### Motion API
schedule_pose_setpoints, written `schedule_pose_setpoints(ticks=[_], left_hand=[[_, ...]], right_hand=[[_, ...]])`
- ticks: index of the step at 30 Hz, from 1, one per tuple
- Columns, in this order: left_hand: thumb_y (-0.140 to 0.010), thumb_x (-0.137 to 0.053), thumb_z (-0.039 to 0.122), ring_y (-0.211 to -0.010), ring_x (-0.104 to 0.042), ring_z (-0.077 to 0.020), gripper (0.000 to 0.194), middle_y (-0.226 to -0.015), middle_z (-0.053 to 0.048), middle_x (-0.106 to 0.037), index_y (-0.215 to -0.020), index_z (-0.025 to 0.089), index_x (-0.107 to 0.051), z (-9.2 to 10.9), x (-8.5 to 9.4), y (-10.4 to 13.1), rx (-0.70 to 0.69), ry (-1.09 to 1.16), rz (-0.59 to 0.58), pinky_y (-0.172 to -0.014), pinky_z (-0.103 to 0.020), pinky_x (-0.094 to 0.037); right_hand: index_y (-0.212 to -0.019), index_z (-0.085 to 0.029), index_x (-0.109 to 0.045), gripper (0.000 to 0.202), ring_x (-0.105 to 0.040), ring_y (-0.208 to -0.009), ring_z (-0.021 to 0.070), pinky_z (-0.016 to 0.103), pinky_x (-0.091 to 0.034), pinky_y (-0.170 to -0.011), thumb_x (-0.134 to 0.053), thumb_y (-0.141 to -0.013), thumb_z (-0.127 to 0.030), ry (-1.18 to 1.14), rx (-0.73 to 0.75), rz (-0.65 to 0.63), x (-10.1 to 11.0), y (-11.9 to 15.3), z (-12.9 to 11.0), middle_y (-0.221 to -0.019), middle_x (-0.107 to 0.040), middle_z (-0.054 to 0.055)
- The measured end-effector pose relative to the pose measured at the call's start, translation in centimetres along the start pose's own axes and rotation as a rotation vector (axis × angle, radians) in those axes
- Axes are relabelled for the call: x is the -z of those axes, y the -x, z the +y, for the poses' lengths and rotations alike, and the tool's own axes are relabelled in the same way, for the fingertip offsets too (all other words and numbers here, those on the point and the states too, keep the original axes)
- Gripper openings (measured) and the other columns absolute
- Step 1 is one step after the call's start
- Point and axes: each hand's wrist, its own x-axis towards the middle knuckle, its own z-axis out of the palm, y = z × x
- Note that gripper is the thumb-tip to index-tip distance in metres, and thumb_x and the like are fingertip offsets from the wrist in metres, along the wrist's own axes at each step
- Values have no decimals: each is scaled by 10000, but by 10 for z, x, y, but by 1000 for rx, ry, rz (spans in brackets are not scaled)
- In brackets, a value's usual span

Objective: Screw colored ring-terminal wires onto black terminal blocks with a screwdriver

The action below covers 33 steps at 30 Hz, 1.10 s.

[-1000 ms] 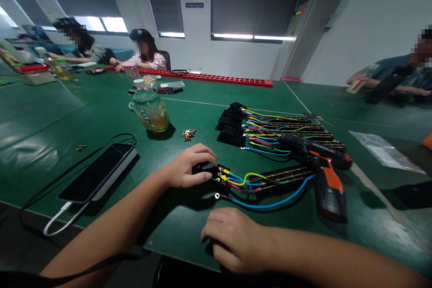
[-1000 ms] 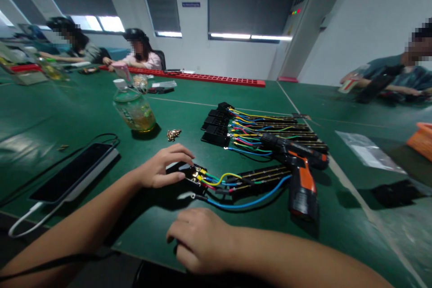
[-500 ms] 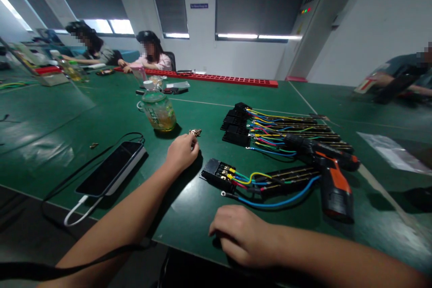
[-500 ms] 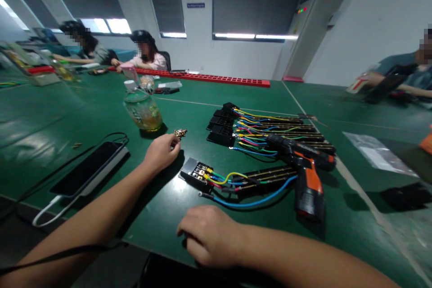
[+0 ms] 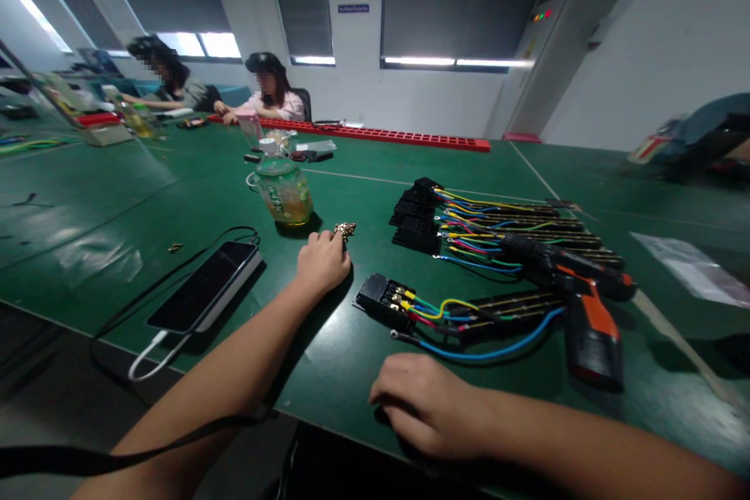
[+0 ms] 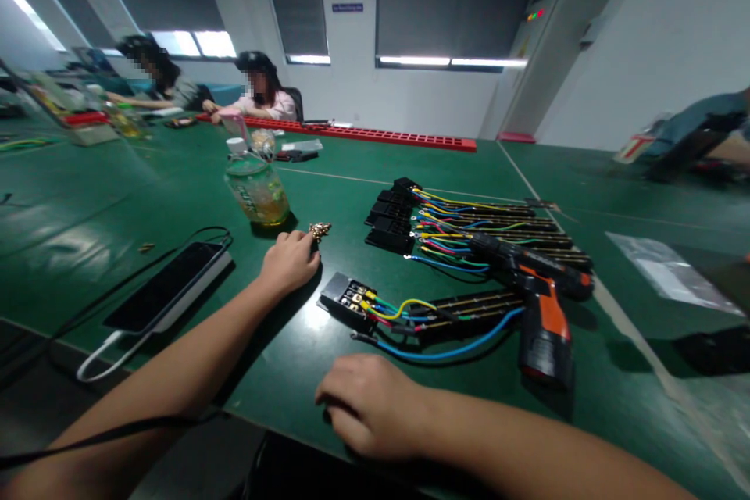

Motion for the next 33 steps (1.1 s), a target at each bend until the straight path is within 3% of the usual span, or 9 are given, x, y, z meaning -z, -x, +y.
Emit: schedule_pose_setpoints(ticks=[26,33], left_hand=[[-1011,-484,326,-1132,-578,-345,277,-1202,-159,-659,-1192,225,-667,-10,-4,-8,70,-5,85,-849,-432,-505],[-1057,-391,339,-1103,-593,-337,334,-1161,-148,-679,-1138,233,-698,-16,-9,-15,67,19,93,-829,-424,-504]], right_hand=[[-1054,-151,-703,225,-621,-848,168,287,-514,-775,-509,-951,-196,-35,-90,-41,3,-4,-3,-938,-707,86],[-1053,-147,-704,232,-620,-845,166,286,-515,-772,-500,-963,-213,-34,-85,-22,1,-4,-2,-934,-707,85]])
